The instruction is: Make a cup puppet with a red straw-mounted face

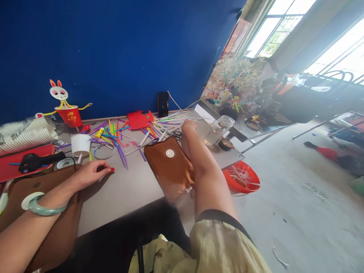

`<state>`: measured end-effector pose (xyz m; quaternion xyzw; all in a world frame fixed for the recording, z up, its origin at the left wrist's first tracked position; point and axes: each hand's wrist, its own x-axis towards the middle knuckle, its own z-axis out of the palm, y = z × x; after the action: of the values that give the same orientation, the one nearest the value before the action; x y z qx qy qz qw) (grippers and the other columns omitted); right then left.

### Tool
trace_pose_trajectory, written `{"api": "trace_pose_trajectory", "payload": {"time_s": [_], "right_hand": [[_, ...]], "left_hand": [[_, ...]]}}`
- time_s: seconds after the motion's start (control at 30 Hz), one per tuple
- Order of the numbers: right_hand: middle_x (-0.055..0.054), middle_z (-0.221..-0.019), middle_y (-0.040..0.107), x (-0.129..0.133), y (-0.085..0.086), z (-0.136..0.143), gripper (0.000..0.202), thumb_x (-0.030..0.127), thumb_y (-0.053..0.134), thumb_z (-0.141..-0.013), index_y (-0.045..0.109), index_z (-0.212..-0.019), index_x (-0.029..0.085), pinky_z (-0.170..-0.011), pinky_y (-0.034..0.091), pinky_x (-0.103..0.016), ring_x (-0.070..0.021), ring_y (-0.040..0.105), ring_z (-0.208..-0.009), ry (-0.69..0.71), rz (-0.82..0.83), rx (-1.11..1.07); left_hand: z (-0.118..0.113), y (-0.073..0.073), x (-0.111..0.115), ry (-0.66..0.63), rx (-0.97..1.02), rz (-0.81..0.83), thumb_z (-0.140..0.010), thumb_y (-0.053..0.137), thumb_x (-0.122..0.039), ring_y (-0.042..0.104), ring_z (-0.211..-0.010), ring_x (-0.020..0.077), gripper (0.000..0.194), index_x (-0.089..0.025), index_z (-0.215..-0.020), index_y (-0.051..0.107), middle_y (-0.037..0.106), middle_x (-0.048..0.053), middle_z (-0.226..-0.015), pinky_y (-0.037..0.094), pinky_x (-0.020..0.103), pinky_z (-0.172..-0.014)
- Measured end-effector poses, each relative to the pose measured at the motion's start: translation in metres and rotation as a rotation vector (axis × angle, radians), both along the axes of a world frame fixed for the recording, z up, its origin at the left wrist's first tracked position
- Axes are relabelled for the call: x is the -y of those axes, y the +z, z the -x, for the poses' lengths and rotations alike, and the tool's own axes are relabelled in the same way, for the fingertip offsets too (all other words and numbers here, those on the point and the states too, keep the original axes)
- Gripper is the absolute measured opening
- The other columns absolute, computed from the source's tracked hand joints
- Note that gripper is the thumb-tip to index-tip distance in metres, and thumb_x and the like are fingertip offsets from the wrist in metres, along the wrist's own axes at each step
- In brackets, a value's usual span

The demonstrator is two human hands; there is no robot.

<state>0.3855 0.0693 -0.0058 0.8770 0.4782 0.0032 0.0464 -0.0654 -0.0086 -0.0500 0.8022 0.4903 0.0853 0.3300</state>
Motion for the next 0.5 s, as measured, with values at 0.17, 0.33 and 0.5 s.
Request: {"api": "trace_pose_trajectory", "payload": {"time_s": [0.17, 0.33, 0.5], "right_hand": [[-0.019, -0.151, 0.043, 0.046, 0.005, 0.031, 0.050, 0.018, 0.043, -0.095, 0.042, -0.145, 0.013, -0.112, 0.034, -0.045, -0.0303, 0.036, -0.142, 0.161, -0.225, 0.096], [-0.023, -0.163, 0.018, 0.117, 0.003, 0.016, 0.070, 0.038, 0.051, -0.090, 0.031, -0.150, 0.009, -0.119, 0.016, -0.059, -0.0363, 0.005, -0.153, 0.153, -0.762, 0.255], [-0.027, -0.158, 0.023, 0.146, -0.007, -0.046, 0.106, 0.049, 0.074, -0.070, 0.021, -0.152, 0.009, -0.120, 0.018, -0.058, -0.0398, 0.017, -0.150, -0.267, -1.122, -0.009]], "left_hand": [[-0.003, 0.007, 0.003, 0.018, -0.010, -0.009, -0.077, 0.049, -0.055, 0.045, -0.058, 0.0162, 0.041, -0.018, -0.075, 0.066, 0.056, 0.001, -0.060, 0.028, 0.028, -0.056], [-0.005, 0.011, 0.006, 0.034, -0.021, 0.028, -0.078, 0.048, -0.055, 0.045, -0.056, 0.0164, 0.040, -0.019, -0.076, 0.065, 0.051, -0.001, -0.055, 0.028, 0.027, -0.056], [-0.003, 0.005, 0.003, 0.017, 0.003, -0.002, -0.077, 0.048, -0.056, 0.045, -0.058, 0.0166, 0.041, -0.018, -0.075, 0.065, 0.054, 0.000, -0.059, 0.028, 0.028, -0.056]]}}
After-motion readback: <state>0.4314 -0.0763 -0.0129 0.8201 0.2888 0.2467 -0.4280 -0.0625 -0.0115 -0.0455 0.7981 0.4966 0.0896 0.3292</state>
